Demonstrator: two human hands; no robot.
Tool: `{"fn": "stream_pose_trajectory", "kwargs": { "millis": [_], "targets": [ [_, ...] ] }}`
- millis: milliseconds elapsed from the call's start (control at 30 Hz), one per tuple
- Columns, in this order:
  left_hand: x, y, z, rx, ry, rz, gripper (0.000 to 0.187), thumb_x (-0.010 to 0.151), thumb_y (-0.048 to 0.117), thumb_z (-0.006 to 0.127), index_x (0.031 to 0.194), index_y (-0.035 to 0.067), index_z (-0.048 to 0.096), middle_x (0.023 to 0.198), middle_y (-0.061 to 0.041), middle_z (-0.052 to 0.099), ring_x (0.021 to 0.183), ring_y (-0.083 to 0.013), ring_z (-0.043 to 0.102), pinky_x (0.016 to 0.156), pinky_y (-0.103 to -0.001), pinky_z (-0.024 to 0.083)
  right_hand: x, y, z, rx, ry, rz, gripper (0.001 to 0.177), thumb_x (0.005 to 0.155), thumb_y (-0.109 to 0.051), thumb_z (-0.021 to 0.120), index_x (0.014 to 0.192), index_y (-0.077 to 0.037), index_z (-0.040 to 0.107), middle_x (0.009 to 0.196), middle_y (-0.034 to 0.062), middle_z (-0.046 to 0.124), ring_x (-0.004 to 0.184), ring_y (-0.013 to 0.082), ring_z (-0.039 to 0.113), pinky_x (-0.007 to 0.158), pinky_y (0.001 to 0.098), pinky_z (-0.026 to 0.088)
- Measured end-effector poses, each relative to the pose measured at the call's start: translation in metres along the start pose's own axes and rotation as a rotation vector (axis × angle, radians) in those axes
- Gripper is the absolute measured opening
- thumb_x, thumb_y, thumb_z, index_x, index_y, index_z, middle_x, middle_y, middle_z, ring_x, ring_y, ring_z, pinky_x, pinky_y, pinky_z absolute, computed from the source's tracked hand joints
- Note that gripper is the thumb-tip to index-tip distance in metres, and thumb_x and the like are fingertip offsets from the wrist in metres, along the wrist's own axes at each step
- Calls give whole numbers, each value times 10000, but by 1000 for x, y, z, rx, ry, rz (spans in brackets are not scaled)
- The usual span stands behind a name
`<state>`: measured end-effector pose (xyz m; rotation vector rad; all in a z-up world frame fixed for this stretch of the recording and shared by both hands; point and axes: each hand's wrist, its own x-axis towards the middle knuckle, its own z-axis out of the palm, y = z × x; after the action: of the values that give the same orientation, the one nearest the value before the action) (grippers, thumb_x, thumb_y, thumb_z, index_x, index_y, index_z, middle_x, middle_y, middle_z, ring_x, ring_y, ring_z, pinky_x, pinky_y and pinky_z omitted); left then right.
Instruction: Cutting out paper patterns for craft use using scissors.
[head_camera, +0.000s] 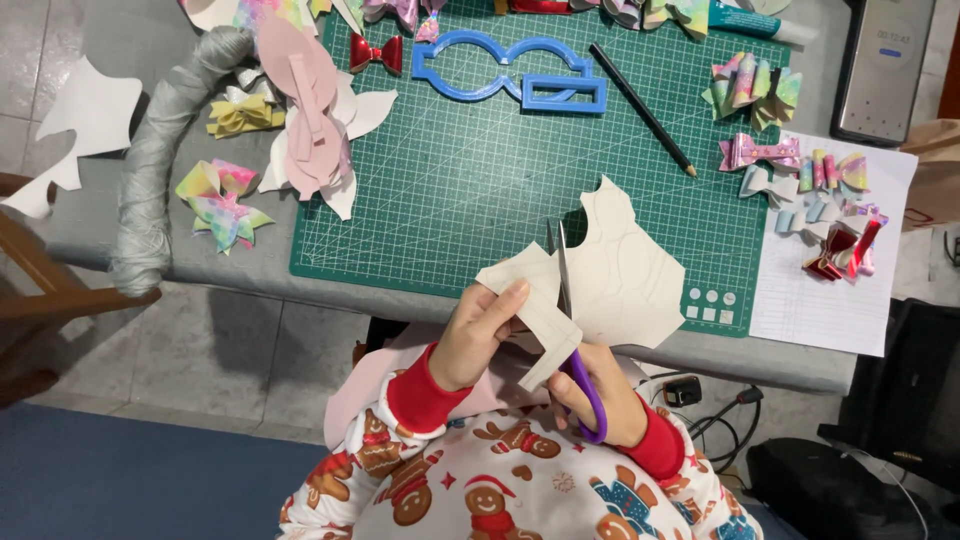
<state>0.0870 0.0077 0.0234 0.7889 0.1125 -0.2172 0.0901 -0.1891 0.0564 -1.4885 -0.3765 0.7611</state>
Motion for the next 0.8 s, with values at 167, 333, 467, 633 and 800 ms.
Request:
{"fn": "stream_pose_trajectory", "kwargs": {
  "millis": [167,333,467,633,800],
  "targets": [
    [5,5,0,13,20,-5,232,1037,188,540,1034,-13,654,829,-7,637,646,-10,495,538,-139,352,2,-1,-1,9,8,14,532,966,-477,596,943,53,636,501,49,601,341,128,552,341,211,432],
    [18,19,7,-54,-21,-12,299,1040,181,534,1124,-87,637,986,-112,697,827,-104,652,761,-205,537,14,-11,-2,-18,36,-28,462,983,-383,582,1006,72,660,591,35,613,370,111,556,355,201,431],
    [43,23,6,32,122,60,239,1020,219,604,1020,-6,683,753,-69,681,671,-78,659,607,-241,553,37,-19,-9,4,31,-113,369,1020,-291,541,788,-8,590,435,68,591,320,150,613,320,267,482],
    [64,28,-9,-59,96,55,296,1020,176,598,1146,-84,661,942,-210,748,853,-242,756,754,-425,635,57,-35,-11,-27,44,-94,372,1029,-280,512,792,-2,584,412,102,580,303,155,611,274,268,475],
    [71,47,-10,62,92,35,228,1009,188,602,1060,-17,685,837,-152,748,799,-183,751,780,-398,637,71,-29,-16,42,64,-112,369,1045,-272,484,781,-25,559,493,84,539,352,198,652,345,300,536]
  ]
}}
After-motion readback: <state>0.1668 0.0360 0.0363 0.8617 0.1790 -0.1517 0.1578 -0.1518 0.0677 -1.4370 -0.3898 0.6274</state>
